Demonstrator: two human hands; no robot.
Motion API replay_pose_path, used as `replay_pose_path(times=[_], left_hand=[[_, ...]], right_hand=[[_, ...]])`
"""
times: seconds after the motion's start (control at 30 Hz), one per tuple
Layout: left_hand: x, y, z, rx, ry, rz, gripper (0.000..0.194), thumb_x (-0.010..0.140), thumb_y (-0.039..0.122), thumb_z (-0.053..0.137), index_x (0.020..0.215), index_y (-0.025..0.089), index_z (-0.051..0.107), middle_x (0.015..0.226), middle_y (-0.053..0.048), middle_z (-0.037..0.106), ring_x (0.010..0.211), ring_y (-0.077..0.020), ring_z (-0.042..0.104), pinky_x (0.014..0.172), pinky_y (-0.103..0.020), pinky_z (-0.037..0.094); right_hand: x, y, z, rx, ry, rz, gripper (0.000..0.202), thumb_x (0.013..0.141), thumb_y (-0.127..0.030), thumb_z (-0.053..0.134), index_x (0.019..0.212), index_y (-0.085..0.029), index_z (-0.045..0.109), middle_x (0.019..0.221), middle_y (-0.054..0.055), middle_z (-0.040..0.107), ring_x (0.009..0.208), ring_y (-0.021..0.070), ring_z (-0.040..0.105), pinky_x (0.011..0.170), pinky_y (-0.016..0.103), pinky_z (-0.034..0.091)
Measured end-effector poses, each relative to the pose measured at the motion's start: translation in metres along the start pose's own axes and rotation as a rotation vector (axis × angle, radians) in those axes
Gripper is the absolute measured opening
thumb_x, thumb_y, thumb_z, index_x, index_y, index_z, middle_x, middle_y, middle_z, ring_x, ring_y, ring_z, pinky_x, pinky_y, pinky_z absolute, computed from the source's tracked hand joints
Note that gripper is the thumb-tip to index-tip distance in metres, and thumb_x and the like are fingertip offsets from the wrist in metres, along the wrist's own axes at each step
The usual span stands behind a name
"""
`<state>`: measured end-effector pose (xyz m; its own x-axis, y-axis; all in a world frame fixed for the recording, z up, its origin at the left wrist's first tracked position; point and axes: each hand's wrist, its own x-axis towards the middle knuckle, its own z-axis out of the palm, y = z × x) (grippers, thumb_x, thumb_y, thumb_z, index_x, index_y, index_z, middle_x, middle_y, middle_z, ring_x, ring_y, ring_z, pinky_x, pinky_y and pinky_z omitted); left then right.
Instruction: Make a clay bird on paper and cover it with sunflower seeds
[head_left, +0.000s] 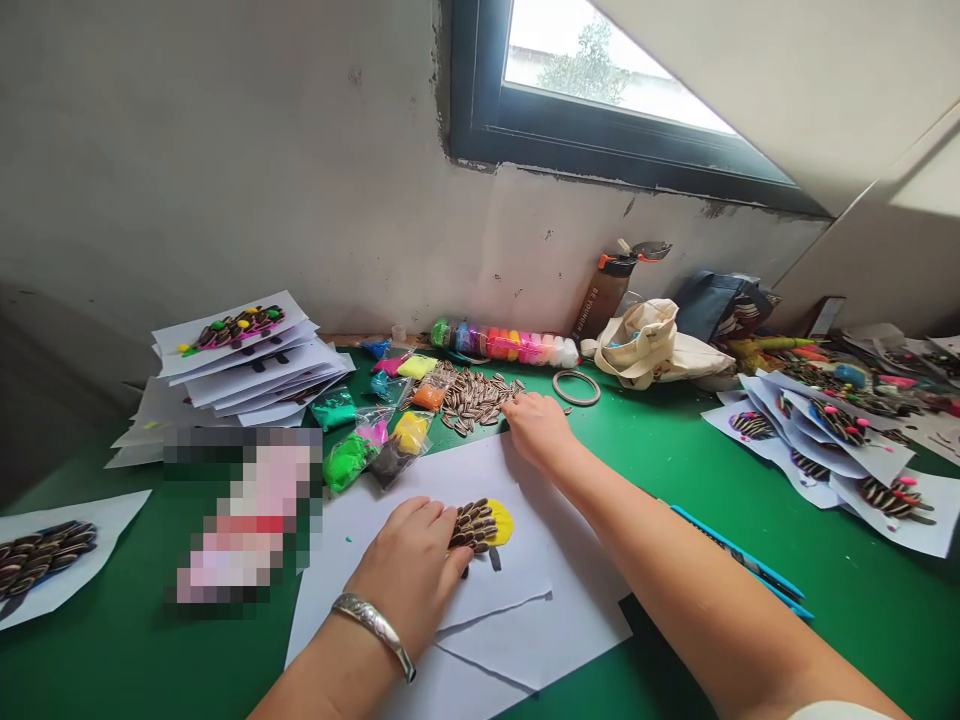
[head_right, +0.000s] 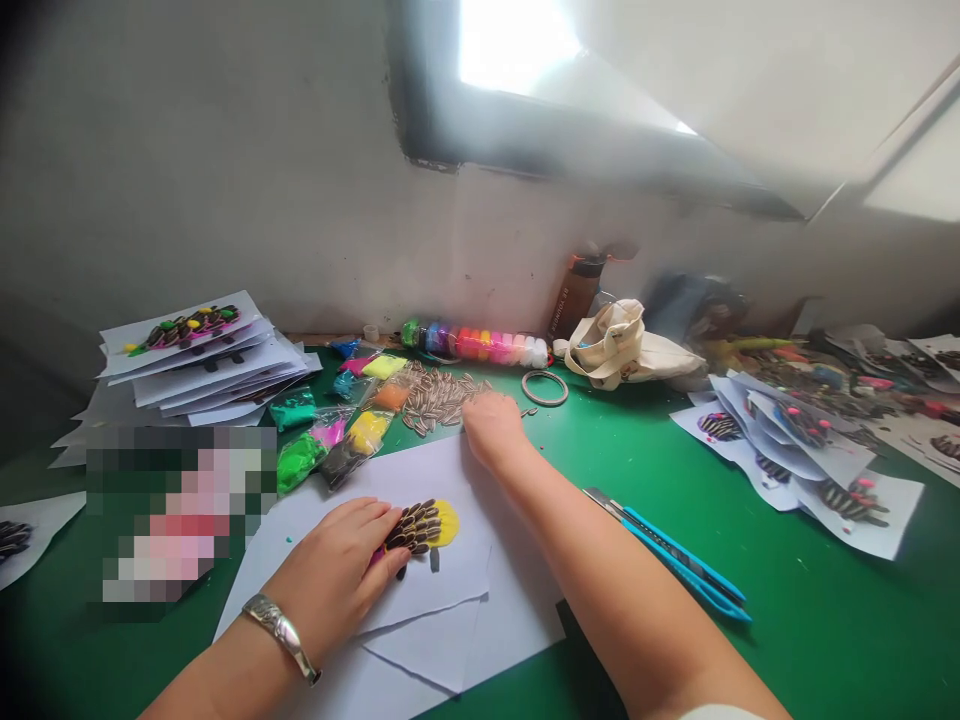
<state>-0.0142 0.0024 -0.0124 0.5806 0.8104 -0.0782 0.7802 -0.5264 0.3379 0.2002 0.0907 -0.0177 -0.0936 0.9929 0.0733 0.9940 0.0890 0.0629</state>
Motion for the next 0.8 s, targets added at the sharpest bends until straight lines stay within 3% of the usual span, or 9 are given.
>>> replay_pose_path(times=[0.17, 0.27, 0.37, 0.63, 0.8], left_hand=[[0.001, 0.0, 0.0, 0.016, 0.002, 0.007, 0.022, 0.091, 0.023, 0.05, 0.102, 0.014, 0.066, 0.103, -0.012, 0.067, 0.107, -0.03, 0.056, 0.094, -0.045, 0.045], [0.001, 0.001, 0.001, 0.017, -0.002, 0.005, 0.024, 0.091, 0.024, 0.051, 0.105, 0.012, 0.066, 0.106, -0.013, 0.067, 0.109, -0.0307, 0.056, 0.096, -0.045, 0.044], [0.001, 0.001, 0.001, 0.03, -0.02, -0.003, 0.026, 0.091, 0.025, 0.051, 0.107, 0.011, 0.065, 0.107, -0.014, 0.067, 0.109, -0.0309, 0.055, 0.097, -0.046, 0.043], [0.001, 0.0, 0.0, 0.034, -0.015, 0.009, 0.026, 0.09, 0.025, 0.052, 0.107, 0.011, 0.066, 0.105, -0.013, 0.067, 0.106, -0.0303, 0.057, 0.095, -0.046, 0.045], [0.001, -0.001, 0.003, 0.023, 0.003, 0.01, 0.025, 0.09, 0.025, 0.054, 0.106, 0.012, 0.066, 0.104, -0.013, 0.067, 0.106, -0.0308, 0.057, 0.095, -0.046, 0.045]], right_hand=[[-0.058, 0.001, -0.006, 0.144, 0.09, -0.007, 0.019, 0.09, -0.01, 0.043, 0.095, -0.017, 0.061, 0.089, 0.006, 0.065, 0.083, 0.0159, 0.058, 0.072, 0.024, 0.041], [-0.102, -0.011, -0.007, 0.698, 0.172, -0.164, 0.015, 0.089, -0.011, 0.049, 0.09, -0.02, 0.06, 0.081, 0.0, 0.064, 0.073, 0.0114, 0.056, 0.067, 0.02, 0.042], [-0.126, -0.023, 0.0, 0.895, 0.136, -0.196, 0.017, 0.085, -0.007, 0.05, 0.083, -0.02, 0.062, 0.076, -0.001, 0.063, 0.07, 0.012, 0.055, 0.065, 0.022, 0.042], [-0.124, -0.027, 0.013, 0.914, 0.074, -0.266, 0.03, 0.073, 0.006, 0.053, 0.085, -0.019, 0.065, 0.081, 0.003, 0.062, 0.078, 0.0152, 0.056, 0.068, 0.023, 0.043], [-0.125, -0.028, 0.014, 0.867, 0.073, -0.272, 0.03, 0.075, 0.006, 0.055, 0.085, -0.02, 0.067, 0.084, 0.003, 0.063, 0.081, 0.0161, 0.056, 0.072, 0.025, 0.043]])
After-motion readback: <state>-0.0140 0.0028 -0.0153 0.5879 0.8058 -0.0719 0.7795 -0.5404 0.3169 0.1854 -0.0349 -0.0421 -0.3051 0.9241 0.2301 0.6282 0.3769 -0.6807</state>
